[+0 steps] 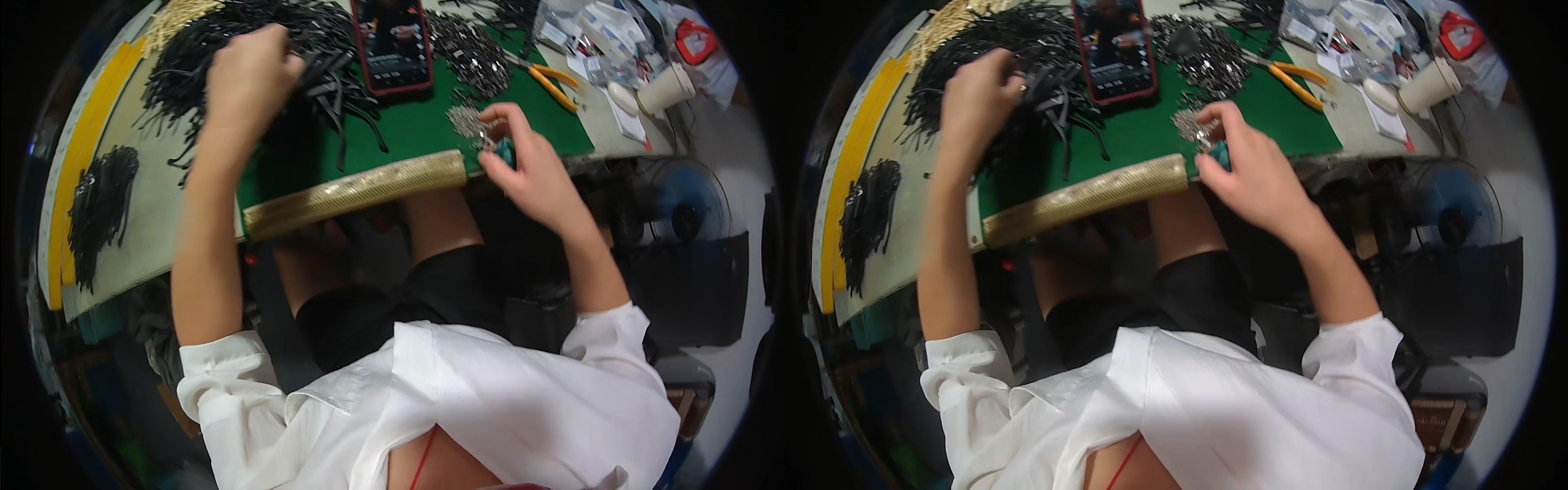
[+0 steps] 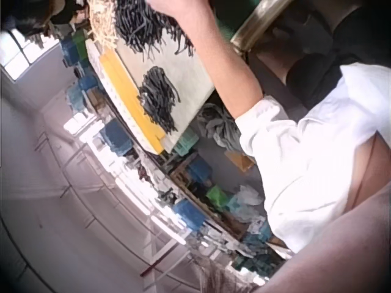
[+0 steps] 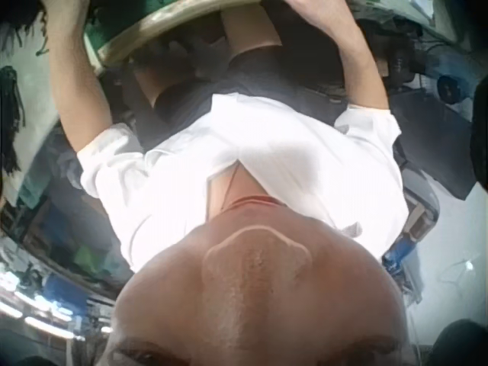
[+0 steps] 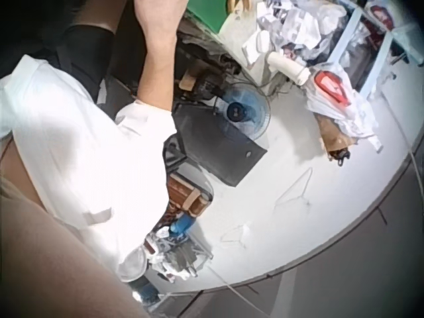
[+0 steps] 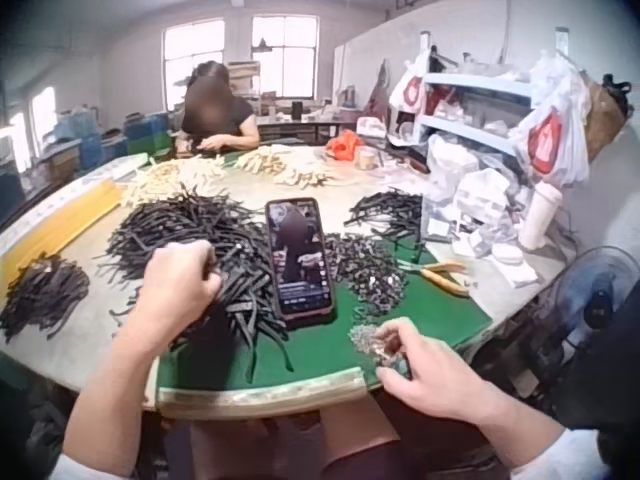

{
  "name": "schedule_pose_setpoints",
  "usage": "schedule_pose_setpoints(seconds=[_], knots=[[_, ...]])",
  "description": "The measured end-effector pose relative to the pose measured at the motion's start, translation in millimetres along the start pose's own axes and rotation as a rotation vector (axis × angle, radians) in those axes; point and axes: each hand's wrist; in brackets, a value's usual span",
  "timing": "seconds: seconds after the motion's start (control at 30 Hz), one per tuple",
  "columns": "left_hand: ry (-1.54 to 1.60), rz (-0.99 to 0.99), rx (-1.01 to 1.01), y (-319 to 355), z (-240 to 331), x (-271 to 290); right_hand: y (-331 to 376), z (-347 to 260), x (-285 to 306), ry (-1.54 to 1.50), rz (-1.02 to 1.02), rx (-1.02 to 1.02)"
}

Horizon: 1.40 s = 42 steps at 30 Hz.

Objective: The person sits on the floor and repeatedly picks up black cable ties and small metal components, then fastens them together using a handheld tool. The assembled items are placed on a green mat on the table.

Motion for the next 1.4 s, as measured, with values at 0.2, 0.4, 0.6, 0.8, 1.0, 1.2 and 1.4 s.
schedule_pose_setpoints(seconds=[0.2, 0.4, 0.6, 0.8, 1.0, 1.2, 1.4], knots=[[1.021, -0.186, 0.091, 35.5, 3.3, 34.9, -9.0, 13.9, 17.7, 0.21, -0.277, 0.164], [1.385, -0.349, 0.211, 92.8, 30.1, 33.4, -12.9, 4.7, 16.0, 0.296, -0.361, 0.163], [1.468, -0.286, 0.186, 102.5, 34.1, 22.1, -13.5, 0.7, 13.5, 0.347, -0.359, 0.134], [1.495, -0.218, 0.132, 108.0, 45.1, 13.2, -14.2, 1.3, 12.4, 0.353, -0.35, 0.12], [1.465, -0.294, 0.116, 110.6, 43.4, 11.0, -15.1, 1.4, 5.9, 0.355, -0.3, 0.141], [1.429, -0.302, 0.154, 114.7, 43.0, 10.3, -18.5, -1.9, 6.7, 0.351, -0.315, 0.115], [1.388, -0.291, 0.142, 119.2, 48.1, 13.2, -16.7, 1.7, 6.3, 0.358, -0.282, 0.111]])
Point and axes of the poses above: each hand's wrist, its own y-axis away from the middle knuckle, its own x-axis out of the back of the hand, z = x × y, and after that the axes turned 3 degrees about x, right-handed
